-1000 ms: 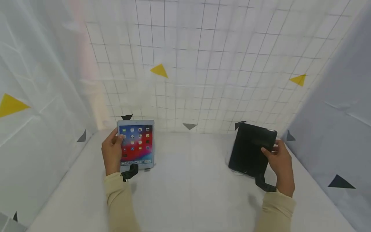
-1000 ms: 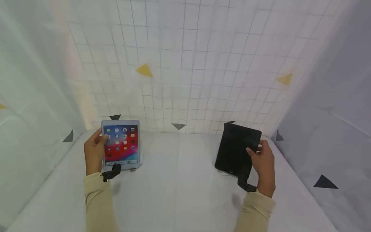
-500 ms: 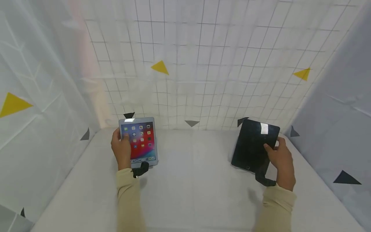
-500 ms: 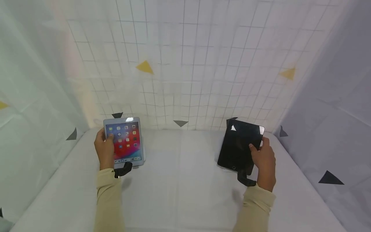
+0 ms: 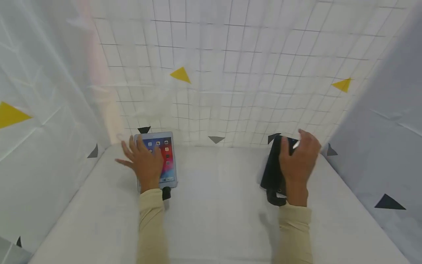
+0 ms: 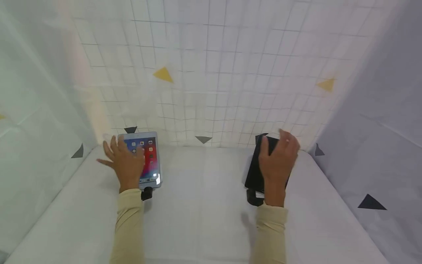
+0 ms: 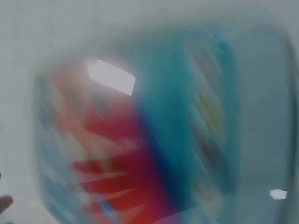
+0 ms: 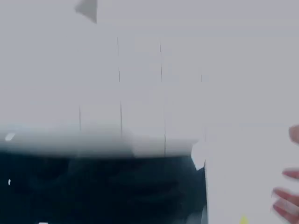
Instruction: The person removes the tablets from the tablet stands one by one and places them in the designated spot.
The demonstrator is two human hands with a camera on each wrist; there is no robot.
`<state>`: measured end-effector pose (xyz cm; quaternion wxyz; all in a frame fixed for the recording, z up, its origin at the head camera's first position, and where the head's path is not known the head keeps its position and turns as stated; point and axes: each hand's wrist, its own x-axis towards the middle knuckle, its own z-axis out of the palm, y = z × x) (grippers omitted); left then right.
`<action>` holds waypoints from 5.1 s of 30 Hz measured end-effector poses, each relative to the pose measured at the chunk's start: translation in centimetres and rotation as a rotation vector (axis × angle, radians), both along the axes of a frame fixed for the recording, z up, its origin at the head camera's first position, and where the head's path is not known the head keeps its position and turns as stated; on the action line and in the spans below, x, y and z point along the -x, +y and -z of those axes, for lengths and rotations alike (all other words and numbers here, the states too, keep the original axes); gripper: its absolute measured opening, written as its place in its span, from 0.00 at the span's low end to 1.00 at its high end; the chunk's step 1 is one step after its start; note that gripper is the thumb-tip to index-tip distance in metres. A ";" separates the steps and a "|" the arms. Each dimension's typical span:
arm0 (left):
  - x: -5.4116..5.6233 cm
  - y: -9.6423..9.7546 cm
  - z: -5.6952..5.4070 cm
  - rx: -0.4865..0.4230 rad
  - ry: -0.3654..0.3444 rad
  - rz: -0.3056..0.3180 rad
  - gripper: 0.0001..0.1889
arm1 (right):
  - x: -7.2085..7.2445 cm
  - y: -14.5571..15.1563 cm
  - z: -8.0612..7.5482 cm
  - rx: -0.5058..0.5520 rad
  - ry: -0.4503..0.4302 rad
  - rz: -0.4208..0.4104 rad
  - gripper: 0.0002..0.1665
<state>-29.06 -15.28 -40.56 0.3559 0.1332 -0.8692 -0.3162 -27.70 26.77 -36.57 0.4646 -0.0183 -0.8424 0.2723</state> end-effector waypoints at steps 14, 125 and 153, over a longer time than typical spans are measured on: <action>0.7 12.0 1.9 0.403 -0.116 0.442 0.39 | 1.9 -11.5 3.5 -0.365 -0.718 -0.422 0.46; -1.2 5.2 -0.5 -0.205 -0.436 0.358 0.11 | 0.3 -13.3 2.1 0.050 -1.142 -0.728 0.10; -1.4 9.6 0.3 0.299 -0.530 0.284 0.04 | 0.9 -13.1 3.4 -0.223 -1.306 -0.672 0.13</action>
